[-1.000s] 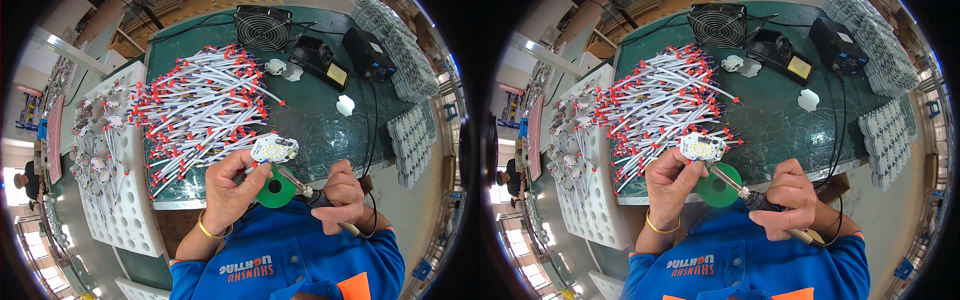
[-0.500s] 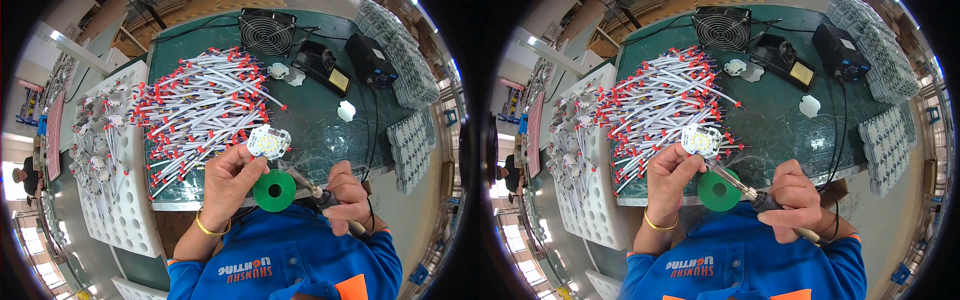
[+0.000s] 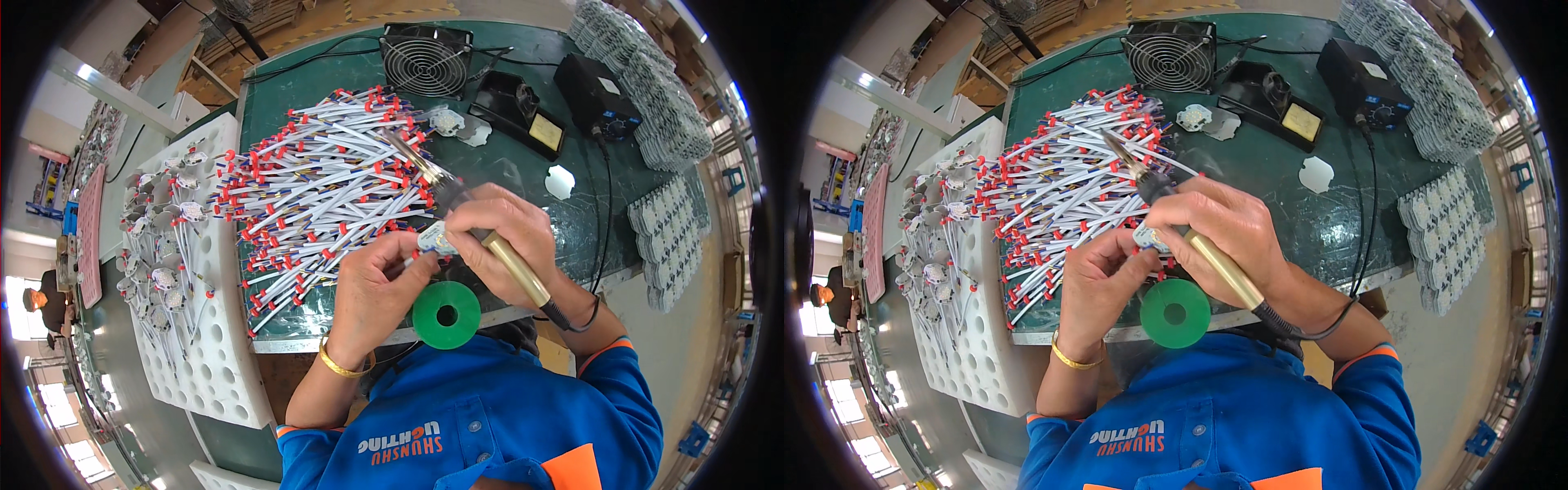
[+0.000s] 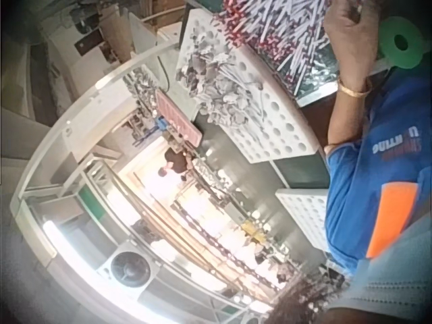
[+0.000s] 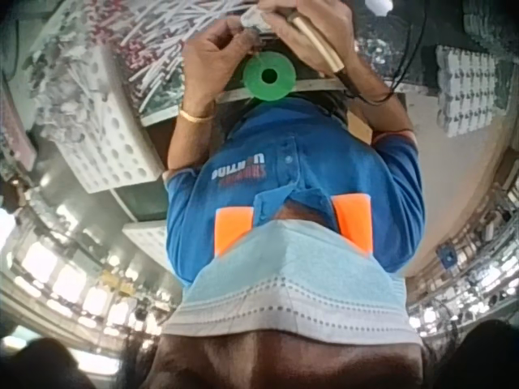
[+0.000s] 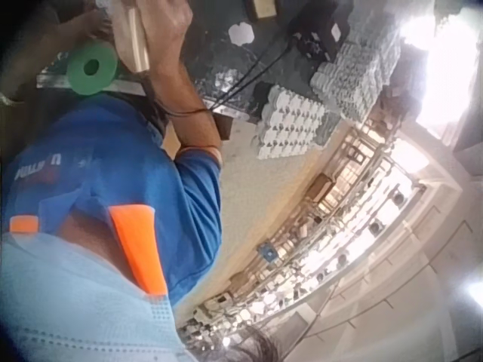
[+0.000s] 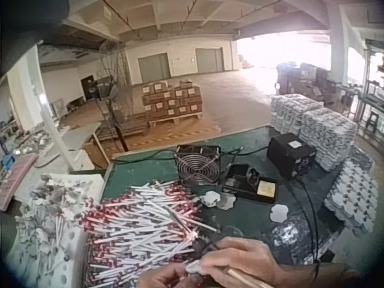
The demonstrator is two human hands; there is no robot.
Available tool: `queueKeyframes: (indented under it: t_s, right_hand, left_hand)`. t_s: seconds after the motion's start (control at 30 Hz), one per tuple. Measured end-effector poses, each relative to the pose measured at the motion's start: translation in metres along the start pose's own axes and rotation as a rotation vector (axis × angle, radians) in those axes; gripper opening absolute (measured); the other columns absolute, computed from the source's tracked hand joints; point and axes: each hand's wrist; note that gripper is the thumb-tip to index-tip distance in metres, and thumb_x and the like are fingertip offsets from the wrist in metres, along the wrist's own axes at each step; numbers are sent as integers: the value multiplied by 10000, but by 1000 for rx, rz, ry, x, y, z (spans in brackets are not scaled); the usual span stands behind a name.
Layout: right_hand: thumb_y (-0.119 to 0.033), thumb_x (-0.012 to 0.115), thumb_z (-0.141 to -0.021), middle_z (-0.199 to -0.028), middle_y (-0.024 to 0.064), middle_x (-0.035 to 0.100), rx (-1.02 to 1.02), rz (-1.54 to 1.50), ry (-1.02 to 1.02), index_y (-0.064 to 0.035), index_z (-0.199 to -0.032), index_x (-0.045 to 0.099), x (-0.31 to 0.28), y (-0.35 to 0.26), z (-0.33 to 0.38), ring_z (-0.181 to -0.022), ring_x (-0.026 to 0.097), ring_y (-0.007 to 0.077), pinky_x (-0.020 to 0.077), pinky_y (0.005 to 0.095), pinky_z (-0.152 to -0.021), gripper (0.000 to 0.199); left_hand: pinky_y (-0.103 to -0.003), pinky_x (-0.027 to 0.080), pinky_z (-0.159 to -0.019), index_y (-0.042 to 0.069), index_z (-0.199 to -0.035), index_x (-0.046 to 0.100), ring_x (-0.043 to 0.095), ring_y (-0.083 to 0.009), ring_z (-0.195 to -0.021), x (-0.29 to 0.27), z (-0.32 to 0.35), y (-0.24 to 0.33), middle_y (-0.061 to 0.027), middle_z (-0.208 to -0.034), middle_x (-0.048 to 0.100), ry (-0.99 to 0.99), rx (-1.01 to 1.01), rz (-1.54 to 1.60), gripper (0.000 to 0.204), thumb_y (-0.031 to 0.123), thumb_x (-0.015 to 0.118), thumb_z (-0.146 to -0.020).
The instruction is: The person solders wires onto LED circuit boards using a soldering iron and solder wire, moves foam trays on the table, and solders more wires to LED boards.
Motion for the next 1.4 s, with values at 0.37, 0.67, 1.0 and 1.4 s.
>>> queueKeyframes:
  t_s: [0.37, 0.67, 1.0, 1.4]
  right_hand:
    - [59, 667, -688, -641, 74, 494, 70, 58, 64, -44, -825, 544, 14, 3, 19, -514, 462, 187, 367, 289, -441, 211]
    - [51, 675, -711, -614, 62, 493, -9, 47, 157, -46, -842, 497, 18, -3, 28, -503, 388, 166, 293, 290, -412, 241]
    - [18, 692, -727, -586, 49, 463, -37, 79, 177, -54, -885, 482, 18, -5, 40, -496, 380, 154, 280, 279, -396, 272]
    - [22, 694, -728, -577, 70, 502, -10, 32, 202, -51, -894, 455, 22, -9, 42, -498, 390, 163, 302, 280, -394, 300]
  left_hand:
    - [-179, 442, -618, -7, -1117, 574, 562, -39, -706, -12, -2, -3, -44, -816, 666, -53, -52, 164, 274, 117, 584, -873]
    - [-169, 427, -590, 0, -1109, 582, 547, -32, -676, -7, 2, -9, -46, -814, 669, -44, -48, 316, 273, 142, 587, -877]
    - [-178, 427, -587, -2, -1089, 592, 547, -37, -677, -5, 7, -7, -41, -798, 664, -93, -68, 335, 260, 144, 594, -873]
    - [-167, 410, -530, -9, -998, 615, 531, -25, -621, 0, 10, -2, -23, -728, 644, -34, -74, 326, 180, 116, 582, -872]
Point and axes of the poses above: each hand's wrist, its own z-axis away from the middle knuckle, its own x-axis out of the palm, y = z × x
